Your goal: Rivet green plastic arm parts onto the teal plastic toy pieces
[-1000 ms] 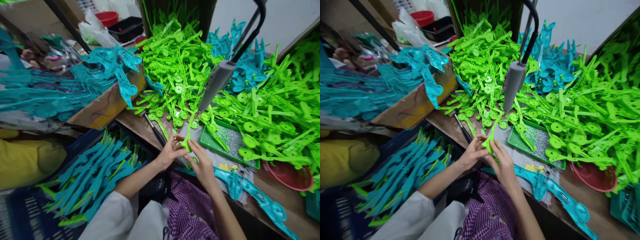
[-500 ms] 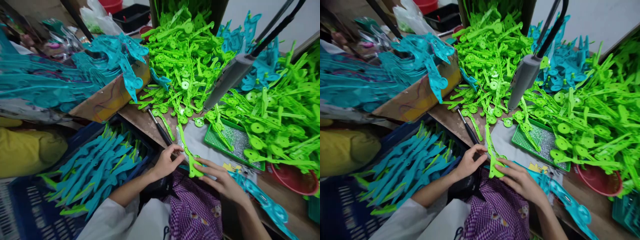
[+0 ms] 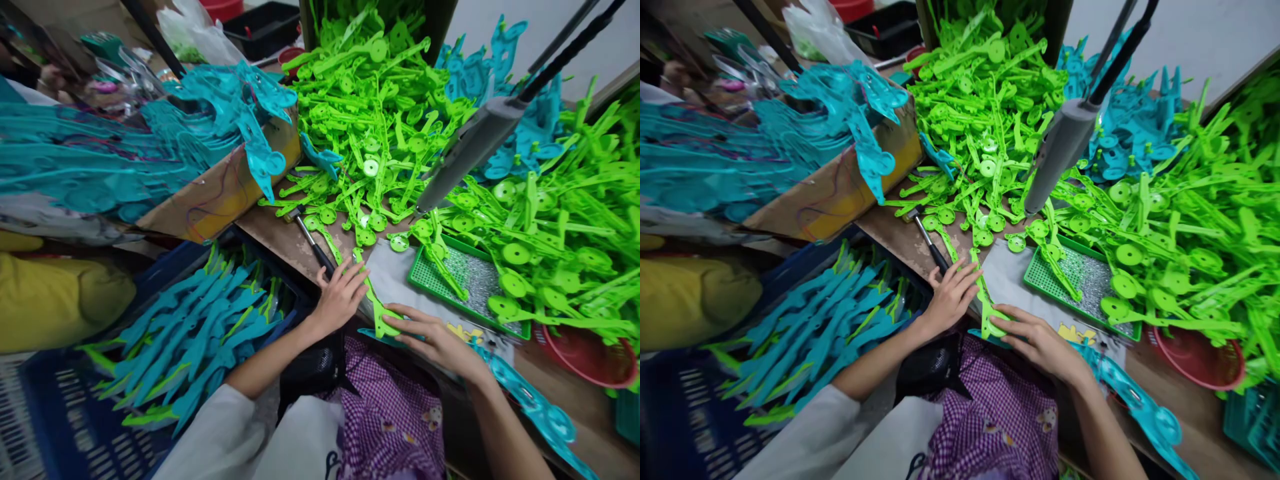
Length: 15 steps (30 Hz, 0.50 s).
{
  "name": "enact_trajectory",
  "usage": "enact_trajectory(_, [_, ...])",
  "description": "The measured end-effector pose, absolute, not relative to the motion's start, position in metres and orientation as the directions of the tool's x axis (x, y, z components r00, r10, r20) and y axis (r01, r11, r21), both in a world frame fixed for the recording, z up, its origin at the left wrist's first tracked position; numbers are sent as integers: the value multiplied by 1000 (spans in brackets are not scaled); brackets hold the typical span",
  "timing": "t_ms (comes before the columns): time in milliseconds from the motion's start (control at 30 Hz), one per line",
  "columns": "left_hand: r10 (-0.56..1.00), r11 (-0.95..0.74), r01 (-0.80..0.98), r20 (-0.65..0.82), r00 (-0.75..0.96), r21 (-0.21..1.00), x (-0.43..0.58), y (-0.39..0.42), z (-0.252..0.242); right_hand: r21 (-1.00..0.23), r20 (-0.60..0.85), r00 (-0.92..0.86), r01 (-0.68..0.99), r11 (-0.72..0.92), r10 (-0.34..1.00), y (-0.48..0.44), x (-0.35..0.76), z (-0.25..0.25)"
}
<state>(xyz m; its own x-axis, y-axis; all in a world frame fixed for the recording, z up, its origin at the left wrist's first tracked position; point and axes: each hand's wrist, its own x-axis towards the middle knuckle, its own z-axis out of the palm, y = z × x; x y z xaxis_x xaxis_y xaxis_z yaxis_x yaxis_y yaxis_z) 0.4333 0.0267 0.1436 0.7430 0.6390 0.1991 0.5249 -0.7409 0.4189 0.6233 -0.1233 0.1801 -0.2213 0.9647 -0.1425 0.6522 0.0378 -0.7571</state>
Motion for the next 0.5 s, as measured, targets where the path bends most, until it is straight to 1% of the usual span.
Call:
enact_trajectory(233, [655, -727, 550, 173, 736, 411, 437, 29, 142, -733, -156, -250, 678, 58, 956, -122, 629, 181])
enact_trajectory(500, [649, -723, 521, 187, 738, 454, 439, 33, 137, -709, -169, -279, 700, 80, 945, -121, 636, 179])
